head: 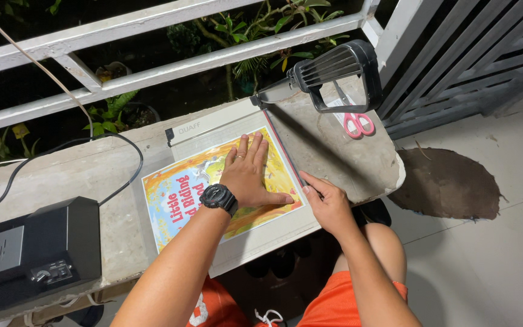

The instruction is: The person laminates a book titled 'Little Red Riding Hood' using a manual laminating machine. They feed the book through the rollers, flip it over to laminate the other side, and then use scissors to trim the excess plastic from the edges.

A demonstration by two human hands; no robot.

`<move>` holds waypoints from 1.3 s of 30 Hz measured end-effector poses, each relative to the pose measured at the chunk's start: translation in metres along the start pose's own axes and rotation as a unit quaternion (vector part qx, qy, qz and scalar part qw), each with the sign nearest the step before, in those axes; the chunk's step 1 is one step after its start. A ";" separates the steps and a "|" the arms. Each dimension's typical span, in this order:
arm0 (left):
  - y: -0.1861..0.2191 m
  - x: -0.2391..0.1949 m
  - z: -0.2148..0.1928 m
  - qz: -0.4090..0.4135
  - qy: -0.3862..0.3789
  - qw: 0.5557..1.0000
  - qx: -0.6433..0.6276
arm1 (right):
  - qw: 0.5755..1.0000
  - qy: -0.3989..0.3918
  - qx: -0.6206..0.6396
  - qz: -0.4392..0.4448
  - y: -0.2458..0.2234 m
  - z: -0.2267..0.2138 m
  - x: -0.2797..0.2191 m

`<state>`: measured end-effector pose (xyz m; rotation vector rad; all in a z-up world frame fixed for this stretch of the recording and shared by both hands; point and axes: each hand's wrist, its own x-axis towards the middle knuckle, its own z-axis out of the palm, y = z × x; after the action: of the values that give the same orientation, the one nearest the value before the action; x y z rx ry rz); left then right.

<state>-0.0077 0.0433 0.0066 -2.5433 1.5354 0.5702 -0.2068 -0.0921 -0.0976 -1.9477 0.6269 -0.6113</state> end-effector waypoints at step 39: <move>0.005 0.003 -0.003 -0.019 -0.002 0.999 -0.051 | 0.886 0.147 -0.168 -0.407 -0.308 -0.106 0.021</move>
<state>-0.0094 0.0375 0.0083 -2.6382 1.4898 0.6629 -0.2077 -0.0501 0.2264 -2.4571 0.0433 -1.4132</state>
